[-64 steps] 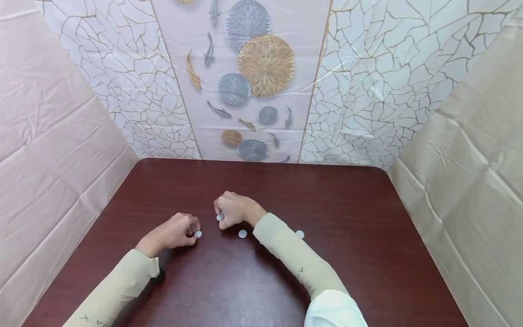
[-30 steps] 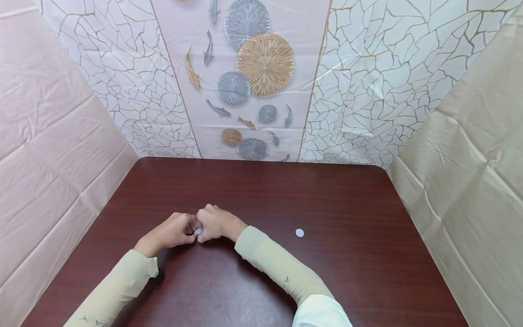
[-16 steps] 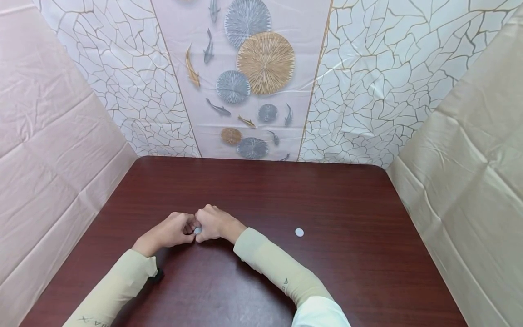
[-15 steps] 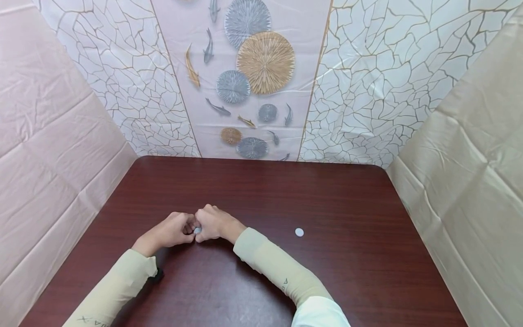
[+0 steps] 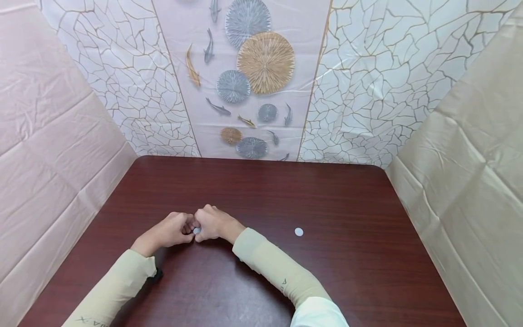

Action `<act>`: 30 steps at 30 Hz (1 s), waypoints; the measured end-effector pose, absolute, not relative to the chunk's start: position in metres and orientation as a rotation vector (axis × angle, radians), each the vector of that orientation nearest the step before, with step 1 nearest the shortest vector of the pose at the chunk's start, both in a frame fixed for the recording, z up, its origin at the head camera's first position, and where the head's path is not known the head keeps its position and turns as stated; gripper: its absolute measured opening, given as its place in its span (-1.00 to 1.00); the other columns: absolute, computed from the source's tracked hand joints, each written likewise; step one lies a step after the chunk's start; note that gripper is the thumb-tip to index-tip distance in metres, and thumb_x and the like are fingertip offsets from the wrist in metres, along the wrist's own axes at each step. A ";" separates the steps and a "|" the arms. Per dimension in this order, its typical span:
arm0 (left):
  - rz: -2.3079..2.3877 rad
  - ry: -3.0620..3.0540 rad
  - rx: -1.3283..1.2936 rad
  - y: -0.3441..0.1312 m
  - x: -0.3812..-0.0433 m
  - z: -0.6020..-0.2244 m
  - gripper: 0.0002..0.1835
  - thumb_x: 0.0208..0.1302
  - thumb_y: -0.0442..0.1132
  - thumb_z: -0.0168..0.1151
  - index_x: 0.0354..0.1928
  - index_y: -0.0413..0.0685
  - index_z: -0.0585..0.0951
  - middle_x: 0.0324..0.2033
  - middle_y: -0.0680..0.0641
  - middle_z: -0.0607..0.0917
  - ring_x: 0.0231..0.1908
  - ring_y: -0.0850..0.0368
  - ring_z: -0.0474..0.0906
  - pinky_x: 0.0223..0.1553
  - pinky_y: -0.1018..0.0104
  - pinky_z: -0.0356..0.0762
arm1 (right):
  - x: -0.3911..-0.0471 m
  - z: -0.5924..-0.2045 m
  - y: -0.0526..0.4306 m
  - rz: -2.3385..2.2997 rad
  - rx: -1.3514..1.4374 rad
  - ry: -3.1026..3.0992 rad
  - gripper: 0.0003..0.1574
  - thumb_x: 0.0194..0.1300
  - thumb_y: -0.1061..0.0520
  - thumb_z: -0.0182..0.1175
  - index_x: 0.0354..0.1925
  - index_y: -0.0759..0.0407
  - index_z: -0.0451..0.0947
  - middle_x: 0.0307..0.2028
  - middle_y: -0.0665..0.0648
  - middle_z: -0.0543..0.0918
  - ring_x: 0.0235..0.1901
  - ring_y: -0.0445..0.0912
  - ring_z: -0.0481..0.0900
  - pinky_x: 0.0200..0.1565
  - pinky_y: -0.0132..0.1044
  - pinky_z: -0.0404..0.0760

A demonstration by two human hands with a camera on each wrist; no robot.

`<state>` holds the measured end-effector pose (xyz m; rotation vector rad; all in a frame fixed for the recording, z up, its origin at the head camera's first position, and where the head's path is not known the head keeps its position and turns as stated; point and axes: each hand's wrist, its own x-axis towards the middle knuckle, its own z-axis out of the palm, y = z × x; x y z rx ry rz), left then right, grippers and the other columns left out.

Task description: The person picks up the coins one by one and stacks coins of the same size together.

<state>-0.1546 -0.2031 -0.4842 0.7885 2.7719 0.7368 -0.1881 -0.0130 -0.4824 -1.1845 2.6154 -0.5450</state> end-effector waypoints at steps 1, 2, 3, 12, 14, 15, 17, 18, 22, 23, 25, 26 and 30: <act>0.739 2.770 0.781 -0.203 -0.155 -0.484 -0.86 0.13 -0.38 0.45 -0.30 -0.10 0.67 -0.40 0.04 0.71 -0.34 0.24 0.63 -0.28 0.41 0.61 | -0.188 -0.482 -0.013 -0.557 -1.179 2.608 -0.82 0.09 0.09 0.55 -0.39 0.00 0.69 -0.45 -0.21 0.70 -0.45 -0.39 0.59 -0.35 -0.57 0.55; 0.740 2.768 0.772 -0.203 -0.154 -0.484 -0.87 0.14 -0.38 0.45 -0.29 -0.10 0.67 -0.39 0.04 0.71 -0.34 0.23 0.63 -0.27 0.41 0.61 | -0.188 -0.483 -0.012 -0.567 -1.174 2.602 -0.83 0.10 0.10 0.55 -0.38 0.01 0.70 -0.44 -0.20 0.71 -0.44 -0.39 0.60 -0.34 -0.57 0.55; 0.740 2.767 0.767 -0.203 -0.154 -0.484 -0.87 0.14 -0.38 0.44 -0.29 -0.10 0.67 -0.39 0.04 0.71 -0.34 0.23 0.63 -0.27 0.41 0.61 | -0.189 -0.483 -0.012 -0.575 -1.171 2.597 -0.83 0.10 0.11 0.54 -0.36 0.02 0.70 -0.42 -0.19 0.72 -0.42 -0.39 0.61 -0.32 -0.57 0.56; 0.752 2.766 0.745 -0.202 -0.154 -0.484 -0.86 0.14 -0.38 0.44 -0.29 -0.10 0.66 -0.40 0.05 0.70 -0.35 0.25 0.61 -0.28 0.42 0.59 | -0.190 -0.482 -0.008 -0.611 -1.135 2.562 -0.82 0.14 0.17 0.54 -0.29 0.07 0.71 -0.34 -0.13 0.76 -0.33 -0.39 0.65 -0.24 -0.58 0.59; 0.760 2.766 0.742 -0.202 -0.154 -0.485 -0.86 0.13 -0.38 0.44 -0.29 -0.10 0.67 -0.40 0.05 0.70 -0.36 0.25 0.61 -0.29 0.42 0.59 | -0.190 -0.481 -0.007 -0.619 -1.131 2.557 -0.82 0.15 0.17 0.54 -0.28 0.08 0.72 -0.34 -0.13 0.76 -0.33 -0.39 0.65 -0.24 -0.58 0.59; 0.765 2.765 0.739 -0.202 -0.154 -0.485 -0.87 0.13 -0.38 0.44 -0.29 -0.11 0.67 -0.40 0.05 0.70 -0.35 0.25 0.61 -0.29 0.42 0.59 | -0.190 -0.481 -0.007 -0.621 -1.128 2.554 -0.82 0.15 0.17 0.54 -0.28 0.08 0.72 -0.35 -0.13 0.76 -0.33 -0.39 0.65 -0.23 -0.58 0.59; 0.771 2.764 0.736 -0.202 -0.154 -0.484 -0.87 0.13 -0.38 0.44 -0.29 -0.12 0.67 -0.40 0.04 0.71 -0.35 0.25 0.61 -0.28 0.42 0.60 | -0.191 -0.481 -0.007 -0.620 -1.126 2.554 -0.82 0.16 0.17 0.54 -0.26 0.09 0.73 -0.34 -0.13 0.76 -0.33 -0.39 0.65 -0.23 -0.59 0.59; 0.772 2.765 0.737 -0.202 -0.154 -0.484 -0.87 0.13 -0.38 0.44 -0.28 -0.13 0.68 -0.40 0.04 0.71 -0.35 0.25 0.62 -0.28 0.42 0.60 | -0.191 -0.481 -0.007 -0.613 -1.130 2.558 -0.82 0.16 0.17 0.54 -0.26 0.09 0.73 -0.34 -0.13 0.76 -0.32 -0.39 0.65 -0.22 -0.59 0.59; 0.776 2.762 0.731 -0.203 -0.154 -0.483 -0.87 0.15 -0.39 0.44 -0.26 -0.14 0.69 -0.38 0.02 0.72 -0.33 0.23 0.64 -0.26 0.42 0.62 | -0.192 -0.479 -0.005 -0.617 -1.144 2.534 -0.82 0.19 0.19 0.52 -0.22 0.11 0.73 -0.29 -0.09 0.78 -0.29 -0.38 0.67 -0.19 -0.60 0.60; 0.777 2.760 0.735 -0.203 -0.154 -0.483 -0.86 0.15 -0.39 0.44 -0.25 -0.15 0.69 -0.38 0.02 0.73 -0.32 0.23 0.65 -0.26 0.42 0.62 | -0.192 -0.478 -0.004 -0.626 -1.147 2.519 -0.82 0.21 0.19 0.51 -0.20 0.13 0.73 -0.28 -0.07 0.79 -0.27 -0.38 0.68 -0.19 -0.61 0.61; 0.777 2.759 0.733 -0.203 -0.153 -0.483 -0.85 0.15 -0.39 0.46 -0.24 -0.15 0.69 -0.37 0.02 0.73 -0.31 0.23 0.65 -0.25 0.42 0.63 | -0.192 -0.476 0.001 -0.651 -1.151 2.483 -0.80 0.23 0.20 0.50 -0.16 0.17 0.73 -0.24 -0.02 0.81 -0.25 -0.35 0.71 -0.17 -0.61 0.62; 0.776 2.760 0.736 -0.204 -0.153 -0.483 -0.84 0.14 -0.38 0.47 -0.24 -0.15 0.70 -0.37 0.02 0.73 -0.31 0.24 0.66 -0.25 0.41 0.63 | -0.192 -0.474 0.004 -0.664 -1.157 2.470 -0.78 0.24 0.20 0.49 -0.14 0.19 0.73 -0.23 0.00 0.82 -0.25 -0.34 0.72 -0.17 -0.61 0.62; 0.754 2.768 0.740 -0.206 -0.152 -0.481 -0.82 0.13 -0.35 0.49 -0.24 -0.14 0.70 -0.37 0.03 0.74 -0.31 0.25 0.67 -0.24 0.40 0.65 | -0.191 -0.464 0.023 -0.725 -1.179 2.446 -0.71 0.28 0.19 0.44 -0.04 0.28 0.72 -0.18 0.11 0.84 -0.19 -0.25 0.78 -0.13 -0.56 0.65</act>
